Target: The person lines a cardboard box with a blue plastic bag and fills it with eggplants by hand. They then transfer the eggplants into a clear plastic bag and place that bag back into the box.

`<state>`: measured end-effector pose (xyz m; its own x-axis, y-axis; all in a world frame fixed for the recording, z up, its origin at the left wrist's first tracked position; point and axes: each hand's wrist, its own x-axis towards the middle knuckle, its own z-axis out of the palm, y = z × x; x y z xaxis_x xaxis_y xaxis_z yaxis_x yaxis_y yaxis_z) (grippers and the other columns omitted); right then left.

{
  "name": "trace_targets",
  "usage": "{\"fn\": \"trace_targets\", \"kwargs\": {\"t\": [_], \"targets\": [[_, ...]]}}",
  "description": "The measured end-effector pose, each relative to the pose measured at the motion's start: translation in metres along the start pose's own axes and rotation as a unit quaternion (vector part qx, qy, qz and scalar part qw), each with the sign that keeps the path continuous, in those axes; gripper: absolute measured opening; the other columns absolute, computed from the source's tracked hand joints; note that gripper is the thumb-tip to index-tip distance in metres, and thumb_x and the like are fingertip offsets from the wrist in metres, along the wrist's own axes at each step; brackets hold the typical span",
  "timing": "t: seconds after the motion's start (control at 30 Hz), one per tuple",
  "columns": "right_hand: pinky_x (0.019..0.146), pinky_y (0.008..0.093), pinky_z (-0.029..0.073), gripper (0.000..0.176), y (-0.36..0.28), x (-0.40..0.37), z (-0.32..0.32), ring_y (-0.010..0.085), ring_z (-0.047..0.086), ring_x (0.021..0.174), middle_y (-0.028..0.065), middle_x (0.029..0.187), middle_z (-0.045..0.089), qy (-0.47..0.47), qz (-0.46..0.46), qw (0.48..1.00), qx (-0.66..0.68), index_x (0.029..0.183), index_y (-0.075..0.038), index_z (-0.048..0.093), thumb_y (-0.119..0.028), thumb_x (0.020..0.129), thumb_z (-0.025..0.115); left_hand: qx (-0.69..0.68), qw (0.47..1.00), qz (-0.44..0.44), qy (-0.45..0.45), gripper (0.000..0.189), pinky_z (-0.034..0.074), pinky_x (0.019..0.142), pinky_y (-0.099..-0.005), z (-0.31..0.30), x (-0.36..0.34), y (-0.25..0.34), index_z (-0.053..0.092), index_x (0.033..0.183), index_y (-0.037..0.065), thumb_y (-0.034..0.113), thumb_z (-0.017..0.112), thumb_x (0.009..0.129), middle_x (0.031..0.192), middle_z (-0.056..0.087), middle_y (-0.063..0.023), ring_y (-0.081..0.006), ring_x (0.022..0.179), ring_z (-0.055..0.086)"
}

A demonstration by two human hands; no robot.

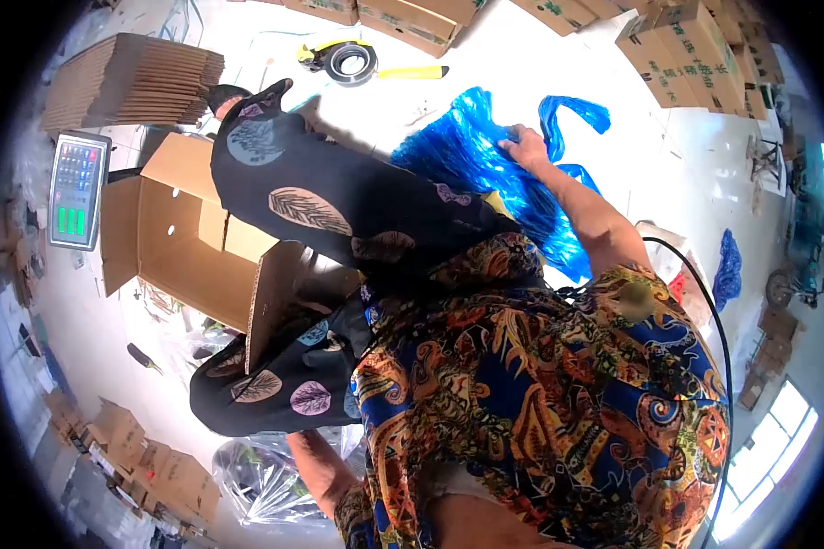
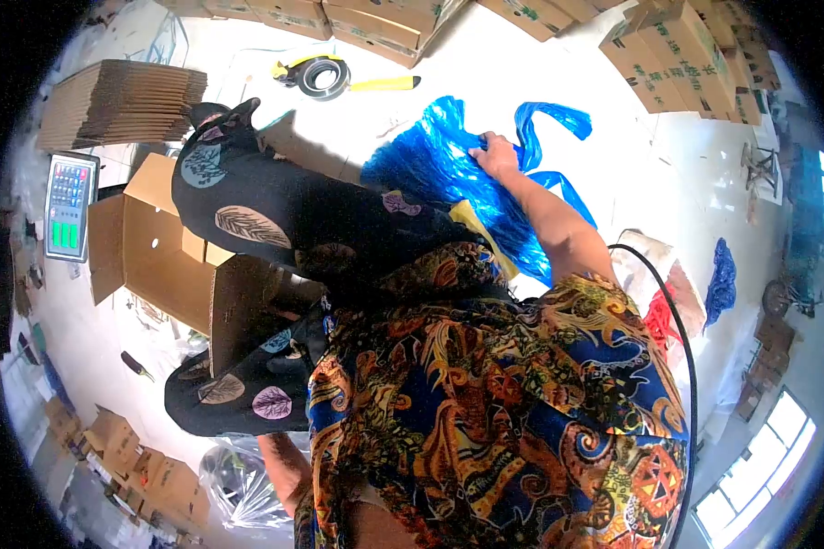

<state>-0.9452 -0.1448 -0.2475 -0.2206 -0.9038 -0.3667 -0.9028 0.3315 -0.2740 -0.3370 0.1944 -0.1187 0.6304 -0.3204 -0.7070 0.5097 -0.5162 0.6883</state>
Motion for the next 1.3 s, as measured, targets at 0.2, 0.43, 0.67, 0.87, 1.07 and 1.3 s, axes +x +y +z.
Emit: {"fn": "trace_targets", "kwargs": {"t": [0.2, 0.43, 0.67, 0.87, 1.07, 1.3], "targets": [[0.080, 0.0424, 0.053, 0.012, -0.026, 0.023, 0.013, 0.0328, 0.066, 0.093, 0.0105, 0.099, 0.069, 0.001, 0.034, 0.999, -0.025, 0.090, -0.022, 0.070, -0.029, 0.082, 0.065, 0.006, 1.000, 0.019, 0.006, 0.024, 0.048, 0.065, -0.0263, -0.002, -0.007, 0.014, 0.058, 0.113, 0.000, 0.013, 0.055, 0.094, 0.084, 0.059, -0.0072, -0.0139, 0.068, 0.054], [0.079, 0.0434, 0.052, 0.031, 0.018, 0.034, -0.032, 0.0367, 0.065, 0.087, 0.0198, 0.089, 0.067, 0.058, -0.013, 0.992, 0.110, 0.097, -0.005, 0.062, -0.033, 0.082, 0.062, 0.008, 0.999, 0.031, -0.002, 0.025, 0.048, 0.066, -0.0264, -0.001, -0.009, 0.023, 0.058, 0.114, -0.001, 0.013, 0.055, 0.093, 0.085, 0.059, -0.0077, -0.0143, 0.069, 0.054], [0.085, 0.0435, 0.050, 0.030, -0.029, 0.035, 0.015, 0.0337, 0.063, 0.098, 0.0119, 0.102, 0.067, -0.048, 0.077, 0.996, 0.018, 0.098, -0.018, 0.065, -0.035, 0.075, 0.074, -0.008, 0.999, 0.052, -0.012, 0.026, 0.049, 0.067, -0.0266, -0.002, -0.010, 0.029, 0.058, 0.115, -0.001, 0.013, 0.055, 0.093, 0.087, 0.059, -0.0083, -0.0146, 0.071, 0.054], [0.082, 0.0470, 0.050, 0.021, 0.016, 0.057, 0.003, 0.0380, 0.063, 0.093, 0.0168, 0.097, 0.067, 0.071, -0.013, 0.997, 0.018, 0.093, -0.013, 0.066, -0.029, 0.087, 0.054, -0.015, 0.997, 0.066, -0.022, 0.026, 0.049, 0.069, -0.0268, -0.001, -0.005, 0.034, 0.058, 0.116, -0.001, 0.012, 0.055, 0.093, 0.089, 0.059, -0.0088, -0.0149, 0.072, 0.055], [0.045, 0.0264, 0.046, 0.011, 0.028, 0.054, -0.024, 0.0148, 0.062, 0.060, 0.0022, 0.073, 0.056, 0.059, 0.004, 0.931, 0.360, 0.090, -0.009, 0.053, -0.019, 0.095, 0.051, -0.028, 0.994, 0.098, -0.048, 0.027, 0.049, 0.070, -0.0269, -0.005, 0.007, 0.053, 0.058, 0.116, -0.002, 0.012, 0.054, 0.093, 0.090, 0.060, -0.0093, -0.0152, 0.073, 0.055], [0.044, 0.0247, 0.046, 0.010, 0.009, 0.067, -0.127, 0.0149, 0.055, 0.051, 0.0113, 0.072, 0.063, 0.104, 0.097, 0.786, 0.602, 0.097, -0.003, 0.052, -0.010, 0.093, 0.046, 0.002, 0.957, 0.290, 0.015, 0.030, 0.048, 0.072, -0.0271, -0.012, 0.018, 0.160, 0.056, 0.119, -0.003, 0.011, 0.054, 0.093, 0.093, 0.059, -0.0089, -0.0150, 0.076, 0.055]]}}
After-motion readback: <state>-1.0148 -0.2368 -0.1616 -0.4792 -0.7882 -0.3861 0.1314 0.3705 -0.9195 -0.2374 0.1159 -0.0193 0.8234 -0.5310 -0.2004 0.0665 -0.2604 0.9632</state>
